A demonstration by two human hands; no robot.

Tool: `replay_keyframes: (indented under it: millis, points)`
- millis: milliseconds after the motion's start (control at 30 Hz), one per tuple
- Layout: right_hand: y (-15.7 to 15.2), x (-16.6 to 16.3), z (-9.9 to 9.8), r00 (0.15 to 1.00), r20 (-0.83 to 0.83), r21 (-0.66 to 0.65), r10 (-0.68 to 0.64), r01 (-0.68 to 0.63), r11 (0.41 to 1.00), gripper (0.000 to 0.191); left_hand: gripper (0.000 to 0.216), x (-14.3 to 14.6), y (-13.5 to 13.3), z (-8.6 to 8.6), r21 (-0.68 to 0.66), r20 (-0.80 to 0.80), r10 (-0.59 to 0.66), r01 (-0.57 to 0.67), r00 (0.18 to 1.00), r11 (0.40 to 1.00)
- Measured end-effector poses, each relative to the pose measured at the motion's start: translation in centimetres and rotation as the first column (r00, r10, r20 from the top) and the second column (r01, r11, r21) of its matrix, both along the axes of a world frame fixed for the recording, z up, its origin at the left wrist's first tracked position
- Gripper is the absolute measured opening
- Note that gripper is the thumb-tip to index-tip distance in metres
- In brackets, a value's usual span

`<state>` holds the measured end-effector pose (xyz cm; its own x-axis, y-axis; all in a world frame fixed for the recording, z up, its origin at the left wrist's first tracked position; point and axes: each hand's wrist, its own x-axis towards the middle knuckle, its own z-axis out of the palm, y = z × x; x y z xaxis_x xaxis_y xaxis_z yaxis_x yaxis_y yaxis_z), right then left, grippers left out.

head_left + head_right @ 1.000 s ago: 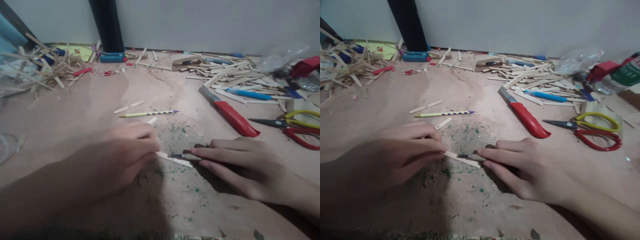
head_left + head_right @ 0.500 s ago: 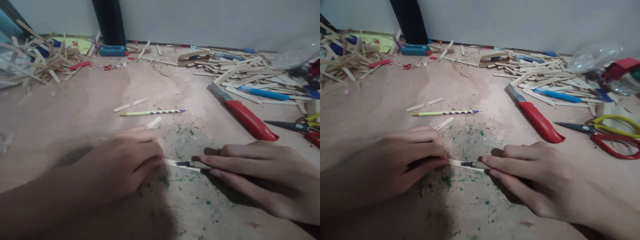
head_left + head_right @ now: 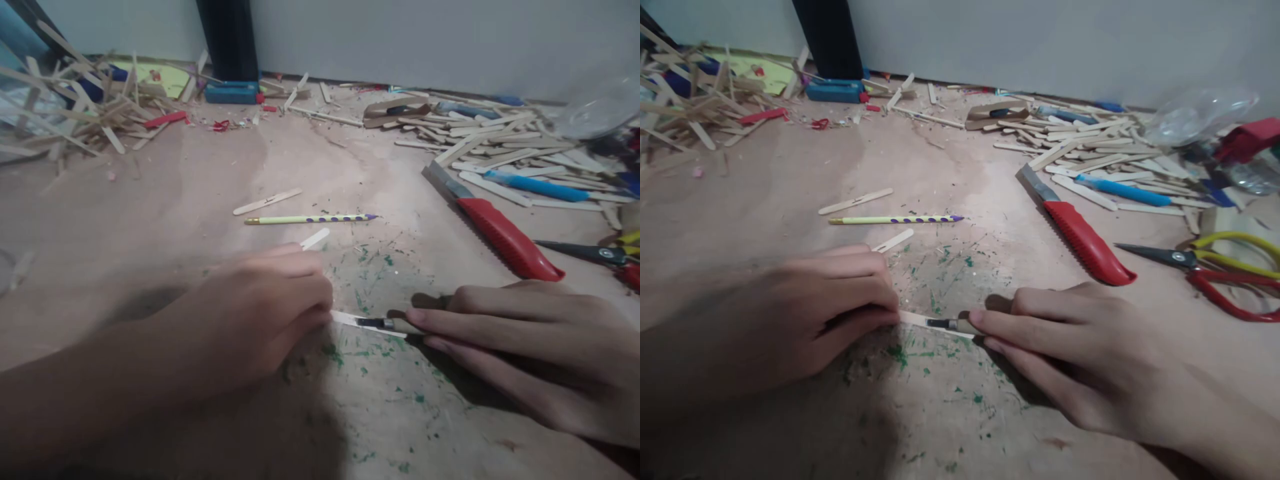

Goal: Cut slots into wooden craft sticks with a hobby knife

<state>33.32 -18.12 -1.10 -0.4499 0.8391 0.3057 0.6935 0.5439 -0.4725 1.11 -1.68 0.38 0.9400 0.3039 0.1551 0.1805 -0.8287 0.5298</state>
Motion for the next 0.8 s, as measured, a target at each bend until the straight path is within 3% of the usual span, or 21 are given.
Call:
replay_keyframes:
  millis: [433, 600, 800]
  points:
    - [0.2, -0.5, 0.5, 1.000, 0.016, 0.028, -0.020, 0.020, 0.999, 0.047, 0.031, -0.1, -0.1, -0.3, -0.015, -0.011, 0.012, -0.012, 1.000, 1.000]
    - [0.3, -0.8, 0.8, 0.994, 0.108, 0.103, 0.029, -0.040, 0.994, 0.036, 0.031, 0.1, -0.1, -0.6, -0.021, 0.005, 0.006, -0.006, 1.000, 1.000]
    - [-0.2, -1.9, 0.4, 0.999, 0.043, 0.072, 0.000, -0.003, 0.997, 0.028, 0.031, 0.3, -0.1, -0.9, -0.044, 0.036, 0.003, -0.002, 0.999, 0.999]
